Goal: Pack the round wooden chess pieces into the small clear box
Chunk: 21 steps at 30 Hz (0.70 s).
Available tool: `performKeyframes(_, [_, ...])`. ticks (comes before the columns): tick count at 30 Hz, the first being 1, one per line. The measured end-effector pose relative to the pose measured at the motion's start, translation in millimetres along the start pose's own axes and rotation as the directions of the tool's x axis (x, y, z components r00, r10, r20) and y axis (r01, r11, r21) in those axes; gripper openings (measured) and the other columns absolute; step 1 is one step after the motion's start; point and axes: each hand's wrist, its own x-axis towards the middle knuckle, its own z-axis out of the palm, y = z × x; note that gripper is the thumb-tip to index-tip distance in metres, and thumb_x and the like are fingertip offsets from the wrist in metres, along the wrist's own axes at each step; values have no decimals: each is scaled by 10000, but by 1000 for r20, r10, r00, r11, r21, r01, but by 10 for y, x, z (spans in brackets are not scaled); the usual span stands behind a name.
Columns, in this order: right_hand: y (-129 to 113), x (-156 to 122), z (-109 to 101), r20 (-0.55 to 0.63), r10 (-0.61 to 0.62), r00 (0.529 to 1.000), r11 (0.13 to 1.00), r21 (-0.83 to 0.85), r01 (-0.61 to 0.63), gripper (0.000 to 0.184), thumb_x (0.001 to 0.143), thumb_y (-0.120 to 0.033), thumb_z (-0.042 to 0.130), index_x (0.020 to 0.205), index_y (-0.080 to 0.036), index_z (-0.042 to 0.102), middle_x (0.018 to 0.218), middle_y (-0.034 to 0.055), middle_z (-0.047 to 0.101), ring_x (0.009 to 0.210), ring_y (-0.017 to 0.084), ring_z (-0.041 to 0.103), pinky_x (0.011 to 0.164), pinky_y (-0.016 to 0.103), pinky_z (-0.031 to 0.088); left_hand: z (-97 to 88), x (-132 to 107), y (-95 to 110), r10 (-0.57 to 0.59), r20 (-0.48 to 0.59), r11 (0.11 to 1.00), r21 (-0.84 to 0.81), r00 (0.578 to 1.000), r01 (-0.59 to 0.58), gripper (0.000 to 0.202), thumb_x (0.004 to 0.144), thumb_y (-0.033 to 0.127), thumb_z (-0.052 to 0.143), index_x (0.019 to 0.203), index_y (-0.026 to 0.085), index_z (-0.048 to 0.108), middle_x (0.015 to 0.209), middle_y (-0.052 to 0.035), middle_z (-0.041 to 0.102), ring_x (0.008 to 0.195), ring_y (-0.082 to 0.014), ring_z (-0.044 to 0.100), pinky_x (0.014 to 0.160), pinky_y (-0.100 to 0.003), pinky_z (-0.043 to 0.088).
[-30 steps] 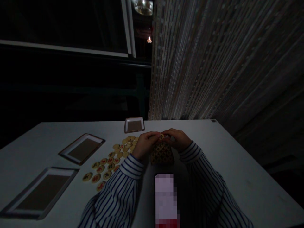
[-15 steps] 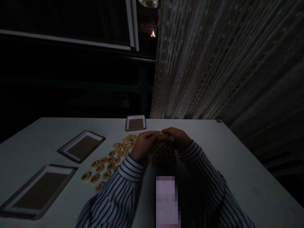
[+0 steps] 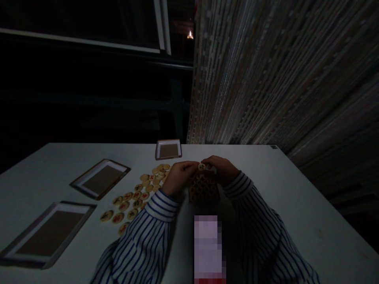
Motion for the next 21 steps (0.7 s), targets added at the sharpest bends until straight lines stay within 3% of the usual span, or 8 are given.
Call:
performKeyframes(5, [24, -20, -69, 21, 80, 997, 996, -48, -79, 278, 730, -259, 553, 972, -124, 572, 846, 66, 625, 711, 124, 567, 690, 249, 430, -79, 31, -46, 56, -93, 956, 293, 994, -26, 283, 711, 271, 518, 922, 124, 638, 905, -63, 667, 846, -176, 593, 796, -305, 447])
performKeyframes(11, [58, -25, -125, 160, 227, 961, 969, -139, -205, 260, 742, -271, 523, 962, -149, 588, 872, 56, 645, 709, 129, 586, 655, 232, 419, -175, 68, -182, 126, -55, 816, 573, 990, -73, 329, 759, 311, 458, 995, 139, 608, 998, -74, 639, 937, -175, 569, 848, -283, 418])
performKeyframes(16, [81, -28, -117, 245, 306, 920, 942, -220, -255, 256, 773, -311, 476, 949, -166, 590, 861, 44, 654, 694, 126, 591, 633, 218, 398, -172, 45, -195, 84, -23, 716, 697, 996, -44, 329, 784, 325, 430, 1014, 163, 600, 1003, -73, 636, 955, -189, 555, 848, -285, 404])
performKeyframes(21, [143, -60, -60, 303, 379, 874, 907, -310, -285, 301, 774, -395, 462, 968, -192, 569, 897, 50, 651, 758, 150, 598, 636, 223, 393, -167, 37, -222, 92, 22, 668, 740, 996, -78, 324, 790, 308, 410, 1005, 162, 604, 1001, -86, 631, 945, -196, 554, 828, -281, 397])
